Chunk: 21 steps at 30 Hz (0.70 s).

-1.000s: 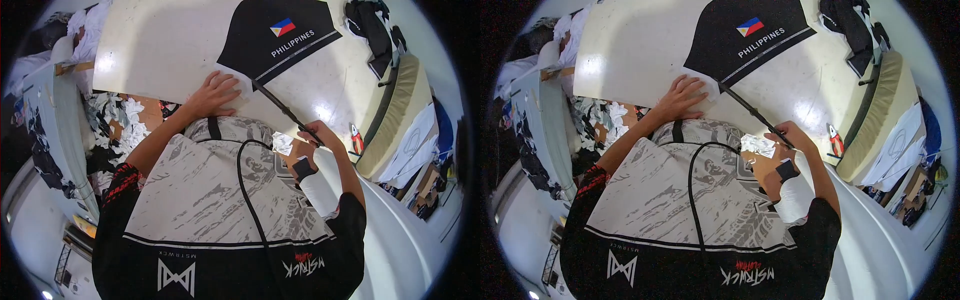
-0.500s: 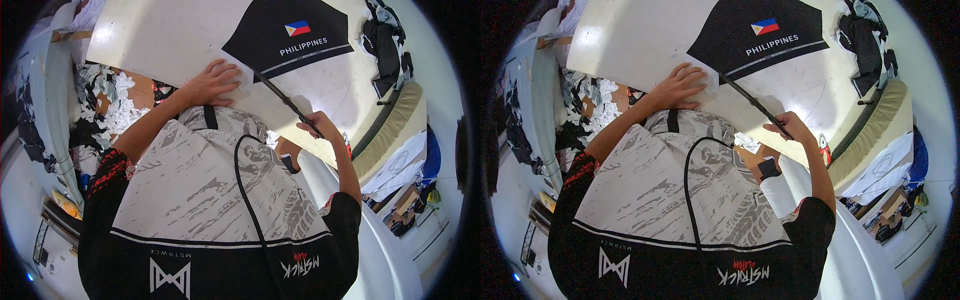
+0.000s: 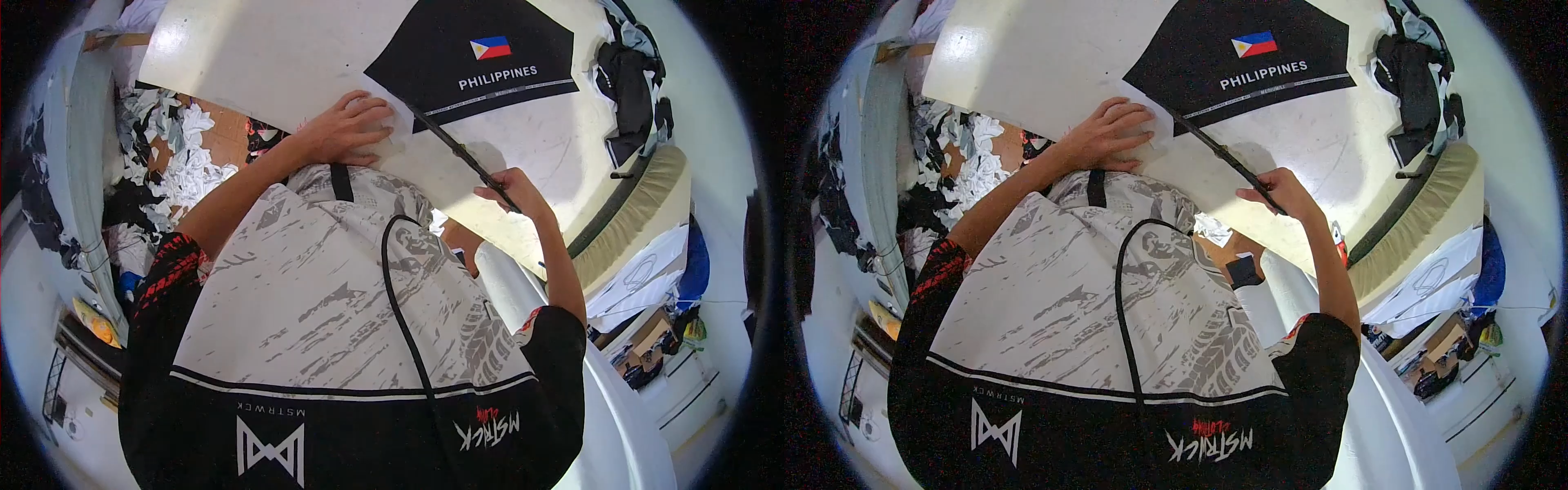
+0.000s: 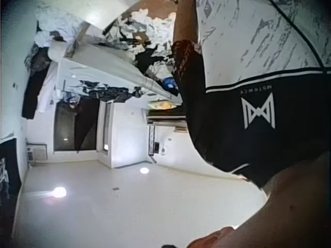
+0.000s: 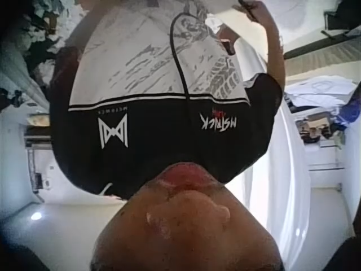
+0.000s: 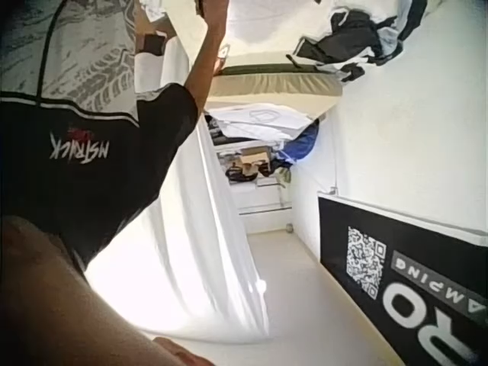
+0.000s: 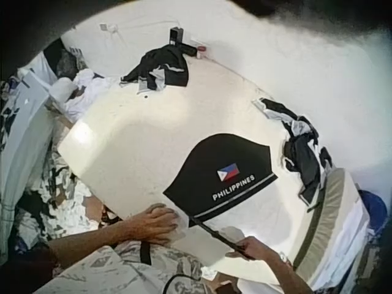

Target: Cutting fabric patterns according to a template using scissors.

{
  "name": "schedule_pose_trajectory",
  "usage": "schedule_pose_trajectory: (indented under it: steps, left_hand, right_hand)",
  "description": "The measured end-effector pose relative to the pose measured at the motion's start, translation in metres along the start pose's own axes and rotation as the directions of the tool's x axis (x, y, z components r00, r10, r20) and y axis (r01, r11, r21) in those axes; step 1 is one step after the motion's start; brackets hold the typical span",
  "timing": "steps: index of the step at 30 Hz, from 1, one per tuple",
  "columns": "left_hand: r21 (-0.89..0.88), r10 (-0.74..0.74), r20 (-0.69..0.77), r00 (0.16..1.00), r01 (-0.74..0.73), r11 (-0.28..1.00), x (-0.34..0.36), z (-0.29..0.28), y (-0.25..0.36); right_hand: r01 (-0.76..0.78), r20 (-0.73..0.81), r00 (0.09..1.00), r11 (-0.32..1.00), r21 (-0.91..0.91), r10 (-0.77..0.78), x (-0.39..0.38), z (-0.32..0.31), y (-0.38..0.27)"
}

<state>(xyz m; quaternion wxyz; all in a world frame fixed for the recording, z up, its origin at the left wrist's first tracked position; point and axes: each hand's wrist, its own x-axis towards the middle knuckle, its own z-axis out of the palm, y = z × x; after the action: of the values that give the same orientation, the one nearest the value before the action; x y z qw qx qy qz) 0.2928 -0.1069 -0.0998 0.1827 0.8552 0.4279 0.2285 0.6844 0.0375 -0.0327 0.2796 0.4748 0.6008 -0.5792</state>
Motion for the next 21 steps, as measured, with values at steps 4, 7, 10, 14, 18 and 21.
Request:
schedule_pose_trajectory:
  steps: [4, 7, 10, 14, 18, 21]
  left_hand:
    - [-0.013, -0.003, 0.015, 1.0, 0.004, 1.0, 0.001, -0.003, 0.0]
    - [-0.012, 0.005, 0.015, 1.0, -0.005, 1.0, 0.002, -0.003, 0.001]
    - [-0.002, 0.006, 0.017, 1.0, -0.006, 1.0, 0.002, -0.003, 0.0]
    - [-0.009, 0.01, 0.022, 1.0, -0.01, 1.0, 0.002, -0.006, 0.001]
    - [-0.006, 0.007, 0.019, 1.0, -0.007, 1.0, 0.001, -0.004, 0.0]
    - [-0.008, 0.015, 0.021, 1.0, -0.015, 1.0, 0.002, -0.001, -0.001]
  right_hand:
    - [-0.008, 0.009, 1.0, 1.0, 0.013, 0.008, 0.001, -0.001, 0.001]
    - [-0.005, 0.027, 1.0, 1.0, 0.007, 0.004, 0.003, -0.003, -0.002]
    - [0.014, 0.034, 0.999, 1.0, -0.02, -0.013, 0.005, -0.002, -0.02]
    - [0.004, 0.006, 1.0, 1.0, -0.007, -0.004, 0.008, 0.005, -0.03]
    - [0.005, 0.018, 1.0, 0.999, 0.032, -0.006, 0.009, 0.008, -0.029]
    - [0.039, 0.006, 0.999, 0.995, 0.087, -0.039, 0.012, 0.013, -0.032]
